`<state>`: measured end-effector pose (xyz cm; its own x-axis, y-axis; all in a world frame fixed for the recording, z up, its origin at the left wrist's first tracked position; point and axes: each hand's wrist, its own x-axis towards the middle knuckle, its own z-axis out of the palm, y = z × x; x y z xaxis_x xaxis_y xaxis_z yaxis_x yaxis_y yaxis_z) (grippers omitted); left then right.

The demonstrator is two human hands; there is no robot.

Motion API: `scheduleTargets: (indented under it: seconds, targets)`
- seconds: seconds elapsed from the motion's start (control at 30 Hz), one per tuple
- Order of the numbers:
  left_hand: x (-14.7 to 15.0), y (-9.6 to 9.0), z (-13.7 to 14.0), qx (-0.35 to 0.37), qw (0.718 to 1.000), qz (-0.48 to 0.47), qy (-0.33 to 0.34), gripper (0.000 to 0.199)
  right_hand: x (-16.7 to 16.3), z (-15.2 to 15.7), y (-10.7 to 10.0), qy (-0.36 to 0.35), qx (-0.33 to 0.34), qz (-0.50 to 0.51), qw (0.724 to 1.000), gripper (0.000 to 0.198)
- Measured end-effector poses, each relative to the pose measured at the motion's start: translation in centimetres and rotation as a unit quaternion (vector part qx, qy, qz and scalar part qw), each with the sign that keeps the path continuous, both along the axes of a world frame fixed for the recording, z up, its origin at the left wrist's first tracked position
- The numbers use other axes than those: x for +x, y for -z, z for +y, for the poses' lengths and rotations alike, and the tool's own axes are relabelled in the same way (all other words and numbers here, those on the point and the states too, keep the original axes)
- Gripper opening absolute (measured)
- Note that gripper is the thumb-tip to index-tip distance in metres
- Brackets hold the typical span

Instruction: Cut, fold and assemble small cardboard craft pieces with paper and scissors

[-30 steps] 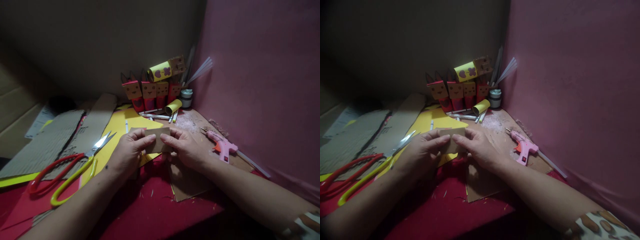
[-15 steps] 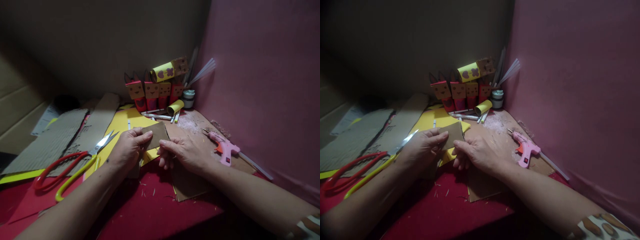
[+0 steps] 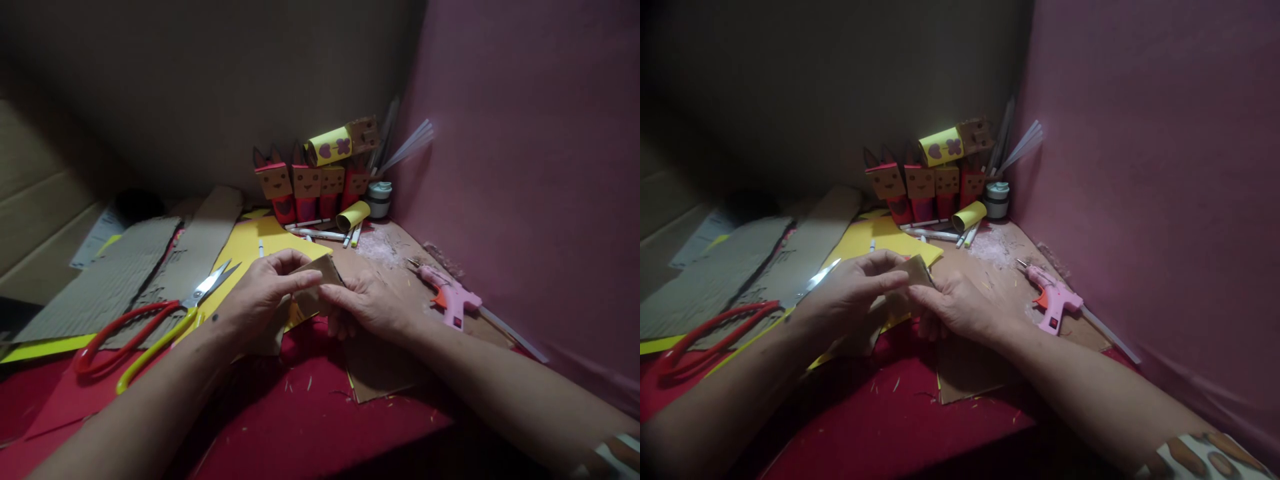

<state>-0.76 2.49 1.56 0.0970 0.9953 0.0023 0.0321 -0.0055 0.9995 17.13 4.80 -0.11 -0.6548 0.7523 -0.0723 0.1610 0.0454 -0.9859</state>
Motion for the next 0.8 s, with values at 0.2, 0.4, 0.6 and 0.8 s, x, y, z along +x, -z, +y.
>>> scheduleTargets:
  seconds: [0.2, 0.4, 0.6, 0.8]
  targets:
    - [0.5, 0.0, -0.3, -0.025, 0.999, -0.028, -0.029, 0.020, -0.1, 0.0, 0.4, -0.033, -0.020, 0.018, 0.999, 0.035]
    - [0.5, 0.8, 0.1, -0.023, 0.990, -0.093, -0.101, 0.021, -0.2, 0.0, 0.5, 0.006, -0.036, 0.124, 0.992, 0.028]
    - [1.3, 0.9, -0.2, -0.028, 0.986, -0.110, -0.120, 0.024, -0.2, 0.0, 0.7, 0.024, -0.018, 0.123, 0.992, 0.032]
    - [1.9, 0.6, -0.6, -0.036, 0.986, -0.089, -0.140, 0.025, -0.1, 0.2, 0.7, 0.049, -0.029, 0.129, 0.990, 0.029]
